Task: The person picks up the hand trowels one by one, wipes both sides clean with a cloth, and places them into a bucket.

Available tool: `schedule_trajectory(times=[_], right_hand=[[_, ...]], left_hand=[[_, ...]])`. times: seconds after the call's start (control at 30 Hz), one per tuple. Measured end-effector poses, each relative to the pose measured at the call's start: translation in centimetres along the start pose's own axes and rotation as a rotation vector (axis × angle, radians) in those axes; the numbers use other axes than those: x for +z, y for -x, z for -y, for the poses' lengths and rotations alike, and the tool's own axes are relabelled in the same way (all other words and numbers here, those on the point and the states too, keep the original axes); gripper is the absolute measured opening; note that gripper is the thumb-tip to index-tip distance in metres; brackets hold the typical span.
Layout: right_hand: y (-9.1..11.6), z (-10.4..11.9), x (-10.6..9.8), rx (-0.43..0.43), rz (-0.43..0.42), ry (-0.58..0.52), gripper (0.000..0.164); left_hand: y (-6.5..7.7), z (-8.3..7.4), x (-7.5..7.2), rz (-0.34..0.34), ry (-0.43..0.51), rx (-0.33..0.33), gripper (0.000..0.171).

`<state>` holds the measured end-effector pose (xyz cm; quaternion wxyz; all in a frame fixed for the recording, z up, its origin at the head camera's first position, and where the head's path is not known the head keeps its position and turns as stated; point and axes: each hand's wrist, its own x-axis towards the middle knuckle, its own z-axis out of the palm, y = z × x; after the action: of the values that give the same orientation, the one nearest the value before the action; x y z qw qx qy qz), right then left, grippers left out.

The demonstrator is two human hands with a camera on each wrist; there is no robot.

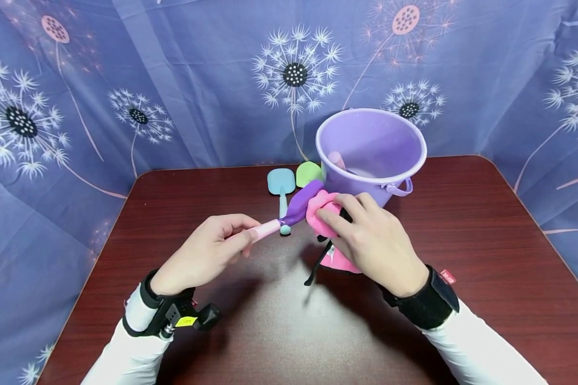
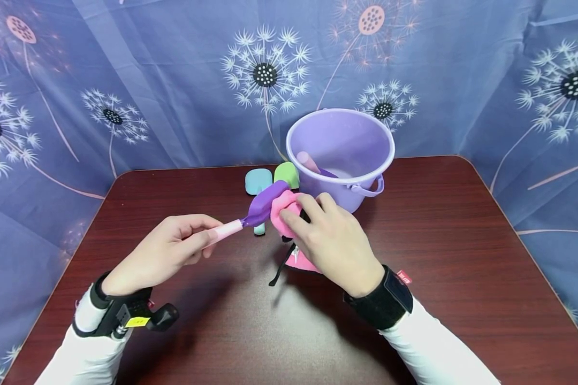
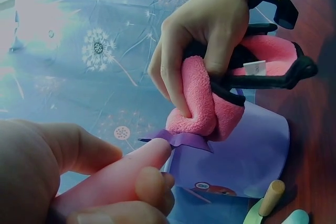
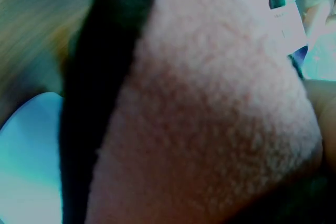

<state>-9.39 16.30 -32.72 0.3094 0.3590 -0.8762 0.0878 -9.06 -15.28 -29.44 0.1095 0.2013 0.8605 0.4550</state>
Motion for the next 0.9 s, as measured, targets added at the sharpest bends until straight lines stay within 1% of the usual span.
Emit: schedule_trajectory(times=[0.23, 0.4, 0.63, 0.8, 0.9], right_hand=[[0.01, -0.44, -0.02, 0.057, -0.037, -0.005, 0.034], [-0.01, -0.51, -0.02, 0.077, -0.042, -0.002, 0.036], [0.07, -0.35, 0.18, 0.071, -0.026, -0.003, 0.036], [0.16, 0.09, 0.55, 0.047, -0.004, -0.003, 0.034], [0.22, 0.42, 0.78, 0.033, 0.010, -0.010, 0.033]], left_hand=[[0.05, 0.13, -0.17, 0.020, 0.056, -0.006, 0.015], [0.15, 0.09, -0.19, 0.012, 0.052, -0.007, 0.017], [0.08, 0.13, -0.13, 0.004, 0.070, -0.005, 0.016], [-0.14, 0.21, 0.09, 0.007, 0.086, -0.011, 0.015], [-0.33, 0.35, 0.29, 0.005, 0.079, -0.006, 0.014]])
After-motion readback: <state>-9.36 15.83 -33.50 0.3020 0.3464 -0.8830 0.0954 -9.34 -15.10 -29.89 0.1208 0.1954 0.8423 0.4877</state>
